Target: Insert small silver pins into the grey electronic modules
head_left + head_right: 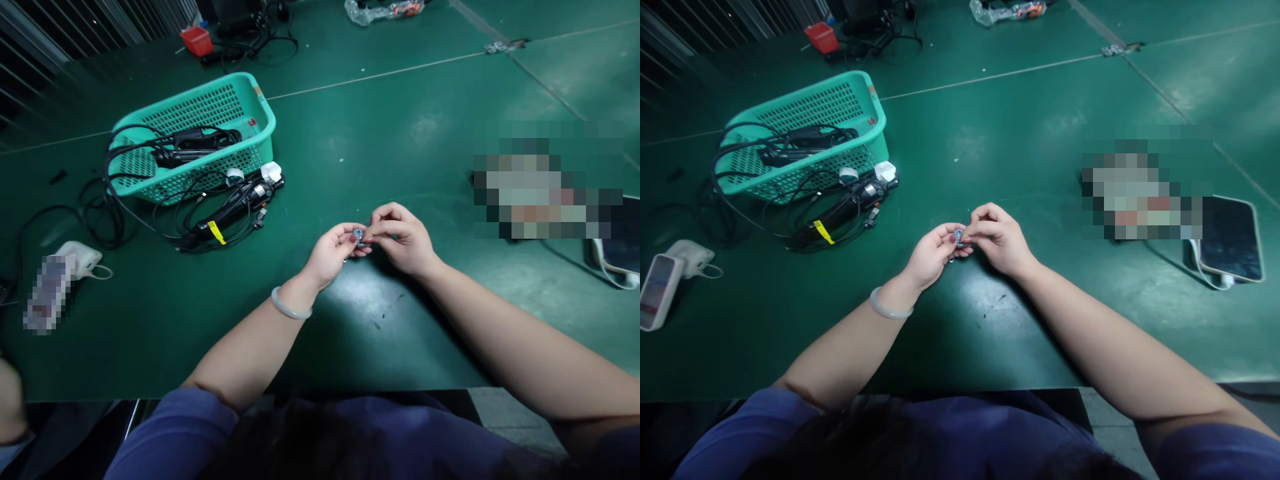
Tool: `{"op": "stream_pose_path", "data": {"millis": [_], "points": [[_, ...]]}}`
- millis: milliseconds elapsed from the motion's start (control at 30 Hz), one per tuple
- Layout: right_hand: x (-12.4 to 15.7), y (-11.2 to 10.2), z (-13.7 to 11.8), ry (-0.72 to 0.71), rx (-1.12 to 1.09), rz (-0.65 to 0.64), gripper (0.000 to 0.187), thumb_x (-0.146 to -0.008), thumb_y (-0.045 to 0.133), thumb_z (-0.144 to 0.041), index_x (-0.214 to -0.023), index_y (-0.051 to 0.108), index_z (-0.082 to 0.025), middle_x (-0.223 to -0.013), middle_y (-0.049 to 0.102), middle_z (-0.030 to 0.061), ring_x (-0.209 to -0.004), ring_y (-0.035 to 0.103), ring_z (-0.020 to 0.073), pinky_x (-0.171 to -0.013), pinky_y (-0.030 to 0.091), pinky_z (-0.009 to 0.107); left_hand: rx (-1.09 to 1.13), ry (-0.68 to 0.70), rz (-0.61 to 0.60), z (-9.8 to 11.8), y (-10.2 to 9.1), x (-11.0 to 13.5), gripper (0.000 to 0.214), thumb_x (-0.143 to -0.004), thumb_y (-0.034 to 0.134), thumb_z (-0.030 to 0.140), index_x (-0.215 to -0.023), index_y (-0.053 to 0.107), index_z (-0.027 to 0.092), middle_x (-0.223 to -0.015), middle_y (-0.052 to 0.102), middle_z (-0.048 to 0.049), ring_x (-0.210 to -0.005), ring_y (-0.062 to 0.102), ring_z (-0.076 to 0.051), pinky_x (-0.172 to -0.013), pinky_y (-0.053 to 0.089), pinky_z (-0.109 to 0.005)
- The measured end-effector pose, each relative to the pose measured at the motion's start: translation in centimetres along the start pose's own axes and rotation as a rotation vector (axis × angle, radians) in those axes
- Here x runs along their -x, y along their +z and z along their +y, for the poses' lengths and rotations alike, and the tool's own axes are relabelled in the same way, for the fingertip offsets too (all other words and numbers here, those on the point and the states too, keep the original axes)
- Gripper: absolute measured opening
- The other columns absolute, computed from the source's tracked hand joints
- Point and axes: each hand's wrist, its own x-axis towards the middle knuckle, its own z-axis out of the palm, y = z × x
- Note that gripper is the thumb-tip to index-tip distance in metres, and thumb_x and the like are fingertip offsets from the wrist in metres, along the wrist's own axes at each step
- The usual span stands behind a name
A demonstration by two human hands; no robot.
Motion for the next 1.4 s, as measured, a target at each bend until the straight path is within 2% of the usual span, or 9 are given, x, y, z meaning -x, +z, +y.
{"op": "stream_pose_path", "data": {"millis": [167,267,333,467,667,900,1067,1133,1400], "points": [[0.0,-0.2,0.1,0.014,0.004,0.086,0.014,-0.082,0.061,-0.022,-0.078,0.073,-0.027,-0.080,0.057,0.0018,-0.075,0.057,0.0150,-0.068,0.048,0.031,0.038,-0.015,0.042,0.2,0.0,0.1,0.012,-0.080,0.062,0.019,-0.091,0.060,0.016,-0.076,0.067,-0.0017,-0.067,0.065,-0.009,-0.070,0.050,-0.024],[0.1,-0.3,0.1,0.050,0.080,0.117,0.014,-0.083,0.059,-0.020,-0.083,0.072,-0.024,-0.079,0.062,0.0025,-0.075,0.058,0.0153,-0.069,0.049,0.031,0.145,-0.020,0.129,0.6,-0.2,0.0,0.010,-0.084,0.053,0.012,-0.091,0.060,0.016,-0.076,0.066,-0.0020,-0.070,0.065,-0.010,-0.080,0.050,-0.029],[0.4,-0.1,0.0,0.071,0.123,0.032,0.011,-0.083,0.060,-0.021,-0.083,0.071,-0.022,-0.079,0.065,0.0032,-0.075,0.060,0.0158,-0.069,0.049,0.031,0.250,-0.007,0.211,1.0,-0.3,-0.1,0.012,-0.087,0.048,0.012,-0.089,0.059,0.016,-0.081,0.066,-0.0023,-0.075,0.065,-0.010,-0.089,0.047,-0.031],[1.0,0.8,-0.5,0.060,0.233,-0.256,0.014,-0.080,0.067,-0.030,-0.090,0.071,-0.020,-0.089,0.067,0.0056,-0.084,0.062,0.0190,-0.078,0.050,0.034,0.370,0.024,0.322,1.5,-0.3,-0.3,0.013,-0.088,0.046,0.010,-0.088,0.058,0.016,-0.087,0.066,-0.0020,-0.083,0.065,-0.009,-0.095,0.045,-0.029],[1.4,2.7,-1.3,0.022,0.439,-0.351,0.024,-0.084,0.061,-0.036,-0.095,0.071,-0.017,-0.096,0.066,0.0088,-0.090,0.060,0.0225,-0.082,0.049,0.036,0.367,0.045,0.320,1.2,-0.3,-0.3,0.017,-0.086,0.049,0.009,-0.096,0.062,0.016,-0.084,0.065,-0.0012,-0.077,0.064,-0.007,-0.093,0.046,-0.028],[1.2,2.3,-1.1,0.023,0.493,-0.317,0.016,-0.086,0.057,-0.024,-0.082,0.071,-0.018,-0.088,0.067,0.0060,-0.084,0.060,0.0207,-0.079,0.048,0.032,0.231,0.090,0.312,0.8,-0.2,-0.4,0.019,-0.080,0.056,0.006,-0.094,0.063,0.016,-0.086,0.067,0.0002,-0.081,0.066,-0.008,-0.092,0.047,-0.028],[0.8,0.6,-1.1,-0.089,0.568,-0.031,0.021,-0.089,0.053,-0.029,-0.087,0.070,-0.017,-0.087,0.066,0.0080,-0.082,0.058,0.0196,-0.075,0.047,0.031,0.104,0.120,0.312,0.4,0.1,-0.4,0.019,-0.075,0.063,0.007,-0.093,0.063,0.015,-0.087,0.068,-0.0014,-0.084,0.065,-0.010,-0.092,0.047,-0.032],[0.6,0.2,-1.0,-0.150,0.639,0.021,0.022,-0.090,0.052,-0.030,-0.087,0.070,-0.018,-0.085,0.066,0.0078,-0.078,0.055,0.0192,-0.072,0.046,0.031,0.050,0.134,0.308,0.2,0.2,-0.4,0.021,-0.072,0.066,0.008,-0.091,0.064,0.016,-0.087,0.068,-0.0017,-0.085,0.064,-0.011,-0.094,0.046,-0.033],[0.4,0.1,-1.1,-0.349,0.884,-0.014,0.022,-0.090,0.051,-0.023,-0.083,0.070,-0.018,-0.081,0.066,0.0059,-0.070,0.047,0.0172,-0.062,0.036,0.030,-0.109,0.166,0.332,0.0,0.1,-0.3,0.022,-0.067,0.071,0.009,-0.088,0.064,0.015,-0.085,0.069,-0.0022,-0.080,0.065,-0.011,-0.093,0.047,-0.035]]}}
